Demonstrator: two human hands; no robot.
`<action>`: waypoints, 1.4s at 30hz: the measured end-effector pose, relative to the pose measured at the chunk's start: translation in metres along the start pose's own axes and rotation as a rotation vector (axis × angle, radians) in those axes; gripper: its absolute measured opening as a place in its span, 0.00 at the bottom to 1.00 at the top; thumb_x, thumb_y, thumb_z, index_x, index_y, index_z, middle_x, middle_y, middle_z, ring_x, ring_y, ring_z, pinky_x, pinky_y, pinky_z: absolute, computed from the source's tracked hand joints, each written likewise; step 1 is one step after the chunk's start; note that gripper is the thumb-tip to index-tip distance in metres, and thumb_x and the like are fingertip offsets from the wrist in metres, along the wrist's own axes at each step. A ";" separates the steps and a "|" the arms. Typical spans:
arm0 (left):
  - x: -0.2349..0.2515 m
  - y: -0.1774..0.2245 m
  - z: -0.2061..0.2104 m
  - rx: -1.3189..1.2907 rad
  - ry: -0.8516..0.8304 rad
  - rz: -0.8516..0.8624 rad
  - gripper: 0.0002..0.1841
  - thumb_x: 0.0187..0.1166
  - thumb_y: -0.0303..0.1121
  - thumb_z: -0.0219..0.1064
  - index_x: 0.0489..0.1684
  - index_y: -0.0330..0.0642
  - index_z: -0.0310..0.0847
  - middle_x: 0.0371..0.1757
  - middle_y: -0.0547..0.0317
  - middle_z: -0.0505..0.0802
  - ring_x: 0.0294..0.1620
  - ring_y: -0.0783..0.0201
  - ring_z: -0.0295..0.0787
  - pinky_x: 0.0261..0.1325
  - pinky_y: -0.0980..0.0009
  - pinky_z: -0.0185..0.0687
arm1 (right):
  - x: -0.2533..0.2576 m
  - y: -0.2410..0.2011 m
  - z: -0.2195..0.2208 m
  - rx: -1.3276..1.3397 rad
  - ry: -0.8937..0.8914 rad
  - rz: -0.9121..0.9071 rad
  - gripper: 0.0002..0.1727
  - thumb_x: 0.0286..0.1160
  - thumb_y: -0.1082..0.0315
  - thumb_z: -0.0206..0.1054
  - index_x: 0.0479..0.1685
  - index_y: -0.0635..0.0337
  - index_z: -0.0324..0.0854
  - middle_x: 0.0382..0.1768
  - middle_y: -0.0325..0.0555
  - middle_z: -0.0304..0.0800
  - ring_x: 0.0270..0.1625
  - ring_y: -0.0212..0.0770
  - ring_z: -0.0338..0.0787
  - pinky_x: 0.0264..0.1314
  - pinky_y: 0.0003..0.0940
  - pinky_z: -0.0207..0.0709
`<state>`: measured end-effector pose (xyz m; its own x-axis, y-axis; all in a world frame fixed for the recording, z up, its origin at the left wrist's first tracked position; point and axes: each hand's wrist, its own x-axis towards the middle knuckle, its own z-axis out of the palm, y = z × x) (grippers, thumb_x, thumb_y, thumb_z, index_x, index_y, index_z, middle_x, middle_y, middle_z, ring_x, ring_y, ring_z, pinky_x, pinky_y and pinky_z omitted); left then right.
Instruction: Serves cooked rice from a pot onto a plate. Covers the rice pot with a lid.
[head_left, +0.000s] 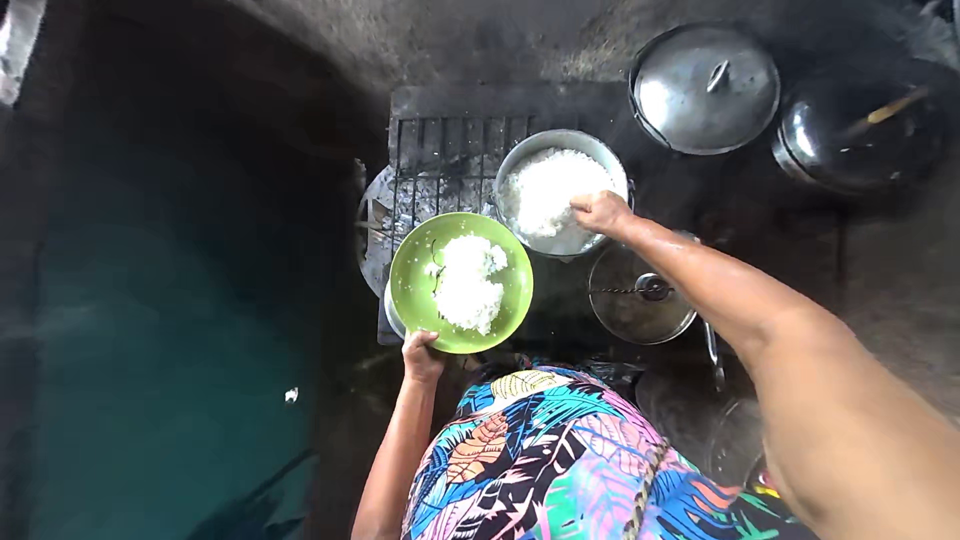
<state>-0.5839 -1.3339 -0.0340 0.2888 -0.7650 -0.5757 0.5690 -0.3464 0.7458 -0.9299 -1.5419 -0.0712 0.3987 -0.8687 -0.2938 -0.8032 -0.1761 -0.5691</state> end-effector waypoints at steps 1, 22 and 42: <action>0.004 0.000 0.003 0.006 -0.005 0.004 0.21 0.54 0.22 0.54 0.50 0.46 0.73 0.35 0.62 0.94 0.35 0.67 0.94 0.36 0.65 0.91 | 0.001 0.003 0.002 0.013 0.017 0.006 0.16 0.84 0.66 0.57 0.40 0.72 0.85 0.39 0.70 0.90 0.48 0.72 0.90 0.51 0.75 0.75; 0.012 0.011 0.047 -0.109 -0.077 -0.082 0.15 0.61 0.24 0.53 0.45 0.49 0.74 0.37 0.61 0.94 0.37 0.66 0.93 0.39 0.64 0.90 | -0.060 -0.129 -0.012 -0.323 0.430 -0.332 0.21 0.74 0.82 0.60 0.64 0.60 0.87 0.45 0.67 0.89 0.45 0.70 0.90 0.46 0.63 0.79; -0.006 0.028 -0.020 -0.085 -0.181 -0.069 0.19 0.56 0.24 0.56 0.48 0.50 0.74 0.39 0.61 0.94 0.39 0.65 0.94 0.37 0.63 0.91 | -0.117 -0.186 -0.053 0.703 0.004 0.140 0.20 0.82 0.79 0.57 0.72 0.70 0.77 0.34 0.40 0.92 0.21 0.23 0.80 0.26 0.19 0.76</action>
<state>-0.5545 -1.3279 -0.0165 0.1081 -0.8288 -0.5490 0.6475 -0.3603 0.6715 -0.8503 -1.4320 0.1093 0.3097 -0.8633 -0.3986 -0.3708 0.2763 -0.8866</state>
